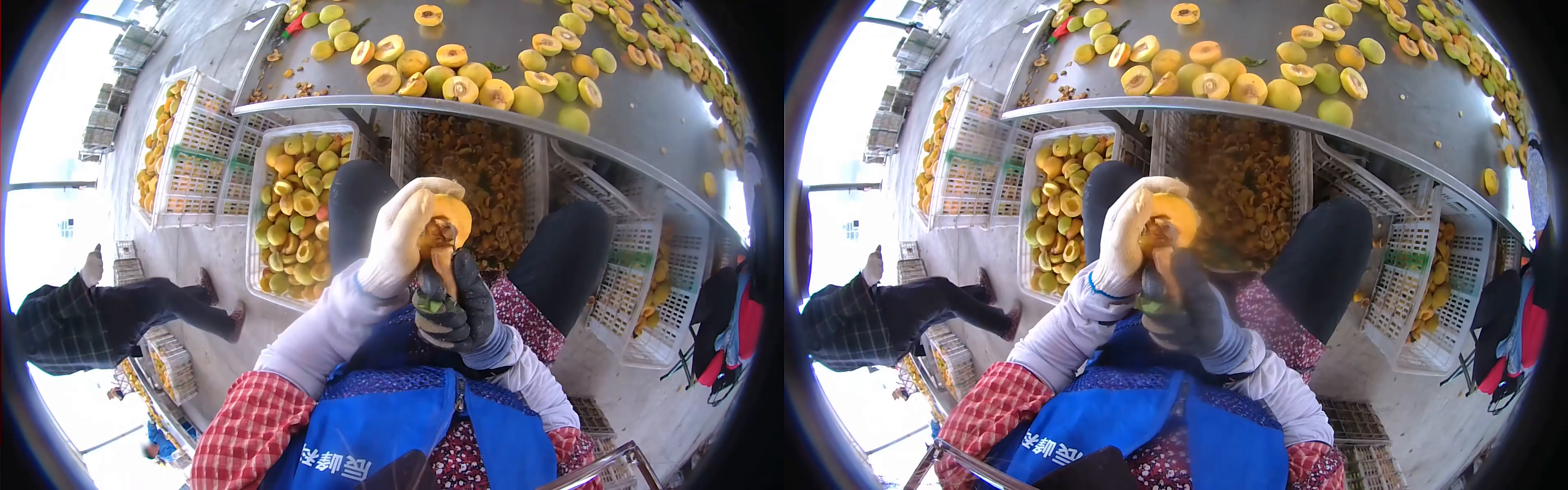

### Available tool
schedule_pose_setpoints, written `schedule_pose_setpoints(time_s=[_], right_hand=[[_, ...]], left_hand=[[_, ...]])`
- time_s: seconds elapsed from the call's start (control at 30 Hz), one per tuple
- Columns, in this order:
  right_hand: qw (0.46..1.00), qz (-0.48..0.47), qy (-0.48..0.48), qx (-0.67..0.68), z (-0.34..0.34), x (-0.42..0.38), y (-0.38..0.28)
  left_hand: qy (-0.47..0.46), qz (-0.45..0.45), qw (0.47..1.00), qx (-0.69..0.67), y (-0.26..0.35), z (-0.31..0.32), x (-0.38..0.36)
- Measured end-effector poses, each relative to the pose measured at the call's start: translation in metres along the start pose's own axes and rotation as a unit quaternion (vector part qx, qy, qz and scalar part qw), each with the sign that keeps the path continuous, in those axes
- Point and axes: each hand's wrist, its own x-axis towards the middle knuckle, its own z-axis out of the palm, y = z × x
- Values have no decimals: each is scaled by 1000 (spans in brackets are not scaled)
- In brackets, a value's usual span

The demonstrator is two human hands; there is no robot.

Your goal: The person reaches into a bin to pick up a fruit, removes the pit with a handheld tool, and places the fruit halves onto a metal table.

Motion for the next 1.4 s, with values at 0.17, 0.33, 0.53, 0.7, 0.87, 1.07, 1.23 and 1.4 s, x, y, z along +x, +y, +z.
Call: schedule_pose_setpoints(time_s=[0.17,0.33,0.53,0.7,0.87,1.07,1.23,1.4], right_hand=[[964,-32,-259,48,-9,-2,-28],[932,-239,141,-234,-44,-5,-47],[748,-468,180,-434,-38,8,-24],[751,-322,177,-549,-16,-1,-5],[459,-342,169,-802,-22,-4,1],[415,-374,175,-811,-13,-5,7],[348,-396,173,-832,-29,-6,6],[475,-395,131,-776,-35,-6,2]], left_hand=[[78,-51,992,-83,-30,-13,-7],[106,-15,991,-81,-31,-30,-2],[69,-5,988,-136,-12,-22,-15],[119,-29,975,-187,-7,-18,-24],[143,-40,975,-162,-5,-12,-28],[146,40,983,-105,-3,7,-30],[152,62,983,-82,-5,15,-28],[144,74,985,-62,-20,14,-17]])
